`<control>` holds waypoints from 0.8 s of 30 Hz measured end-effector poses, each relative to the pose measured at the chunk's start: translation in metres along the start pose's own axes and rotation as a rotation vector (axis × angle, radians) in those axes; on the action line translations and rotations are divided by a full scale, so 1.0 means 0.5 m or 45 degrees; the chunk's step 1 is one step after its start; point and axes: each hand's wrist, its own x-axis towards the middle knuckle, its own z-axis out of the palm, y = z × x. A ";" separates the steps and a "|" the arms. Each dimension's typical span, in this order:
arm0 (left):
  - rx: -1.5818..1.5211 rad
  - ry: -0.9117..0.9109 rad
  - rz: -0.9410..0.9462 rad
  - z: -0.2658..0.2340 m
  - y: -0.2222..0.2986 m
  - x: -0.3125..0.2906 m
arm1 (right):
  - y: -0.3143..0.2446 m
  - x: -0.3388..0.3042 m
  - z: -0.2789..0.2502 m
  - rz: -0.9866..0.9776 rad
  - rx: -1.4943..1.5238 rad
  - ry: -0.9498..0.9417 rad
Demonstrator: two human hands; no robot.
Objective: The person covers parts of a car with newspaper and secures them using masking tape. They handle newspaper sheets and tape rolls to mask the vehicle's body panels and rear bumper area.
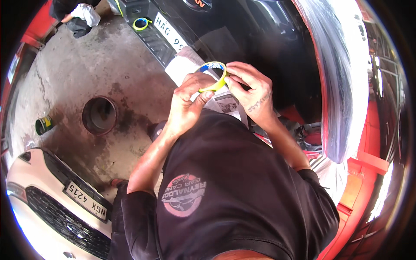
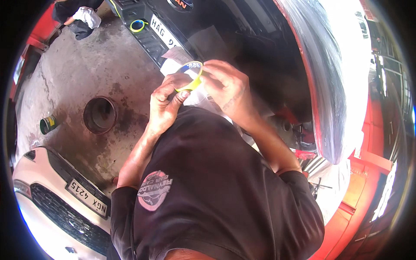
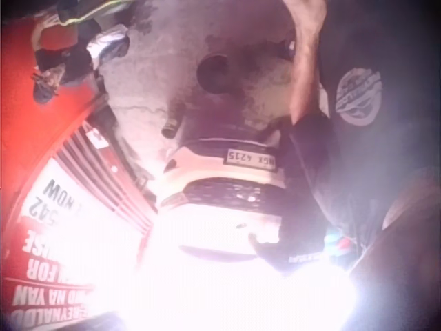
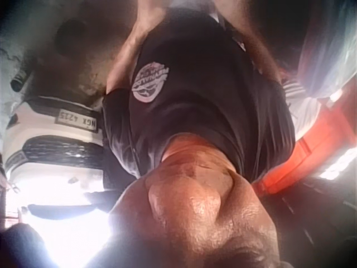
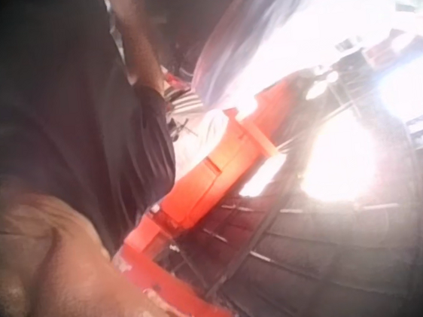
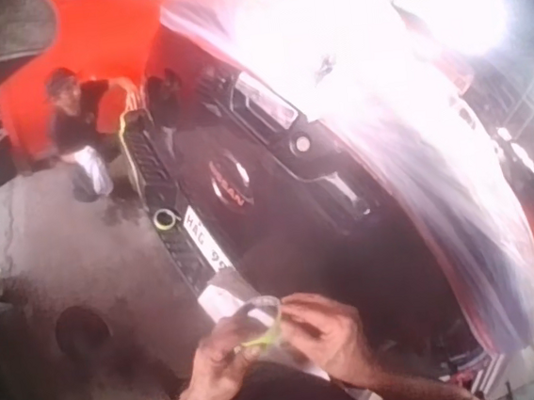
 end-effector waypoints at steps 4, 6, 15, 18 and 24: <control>0.157 0.016 -0.020 0.000 0.016 -0.004 | 0.001 -0.003 0.002 -0.149 -0.124 -0.032; 0.101 -0.020 -0.150 -0.005 0.035 -0.005 | 0.012 -0.004 0.004 -0.178 -0.134 -0.041; 0.099 -0.029 -0.069 -0.022 0.018 -0.012 | 0.015 0.012 0.043 -0.100 -0.055 -0.011; 0.096 0.031 -0.126 -0.021 0.019 -0.019 | 0.007 0.021 0.045 -0.018 0.095 -0.069; 0.181 0.090 -0.098 -0.025 0.019 -0.038 | 0.016 0.028 0.056 -0.030 0.086 -0.187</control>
